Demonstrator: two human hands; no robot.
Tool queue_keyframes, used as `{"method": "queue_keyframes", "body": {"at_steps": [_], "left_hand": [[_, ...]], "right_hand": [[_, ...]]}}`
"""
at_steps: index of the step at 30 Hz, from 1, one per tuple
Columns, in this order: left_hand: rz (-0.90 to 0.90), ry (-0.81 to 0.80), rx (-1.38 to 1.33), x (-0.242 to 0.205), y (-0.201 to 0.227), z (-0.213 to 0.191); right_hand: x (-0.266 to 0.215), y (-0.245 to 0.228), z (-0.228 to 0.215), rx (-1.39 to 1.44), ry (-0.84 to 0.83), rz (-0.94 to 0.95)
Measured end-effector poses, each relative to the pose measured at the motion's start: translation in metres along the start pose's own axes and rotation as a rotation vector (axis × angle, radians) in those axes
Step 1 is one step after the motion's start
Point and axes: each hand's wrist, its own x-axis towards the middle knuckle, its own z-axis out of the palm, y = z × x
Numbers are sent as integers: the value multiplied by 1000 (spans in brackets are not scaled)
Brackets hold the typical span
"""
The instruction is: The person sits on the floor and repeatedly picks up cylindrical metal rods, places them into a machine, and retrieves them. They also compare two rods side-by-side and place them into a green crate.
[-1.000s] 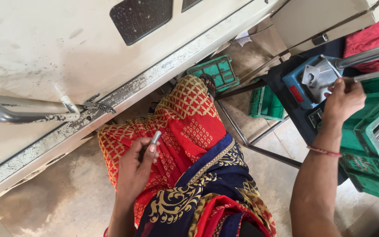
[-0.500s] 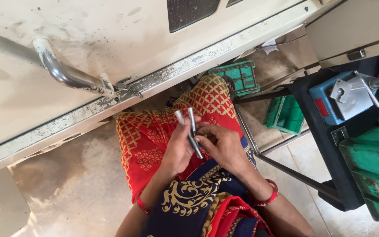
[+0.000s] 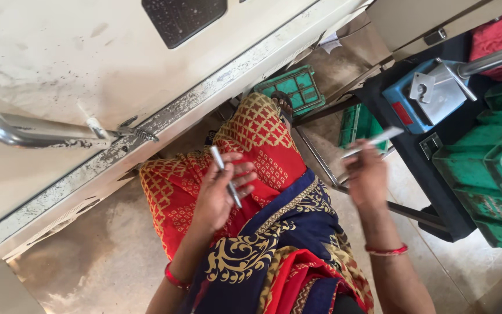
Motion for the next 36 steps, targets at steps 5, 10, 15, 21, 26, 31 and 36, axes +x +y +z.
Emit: {"method": "queue_keyframes", "body": {"at_steps": [5,10,15,21,26,31,36], "left_hand": [[49,70,-14,-1,6,-20],[79,62,29,-3,4,-30],[56,94,30,-6,2,-36],[81,80,2,-9,-1,-38],[105,61,-43,-14,-1,-46],[104,101,-20,-13,1,-52],[102,90,-14,-7,-6,-48]], "right_hand": [[44,-4,-80,102,209,80],[34,-29,-86,128,132,-31],[49,-89,-71,-463,267,-602],[90,-116,-73,-866,273,-805],[104,-97,-79,-971,240,-888],[107,-95,-87,-1054,241,-894],[113,-99,-88,-1055,244,-906]]}}
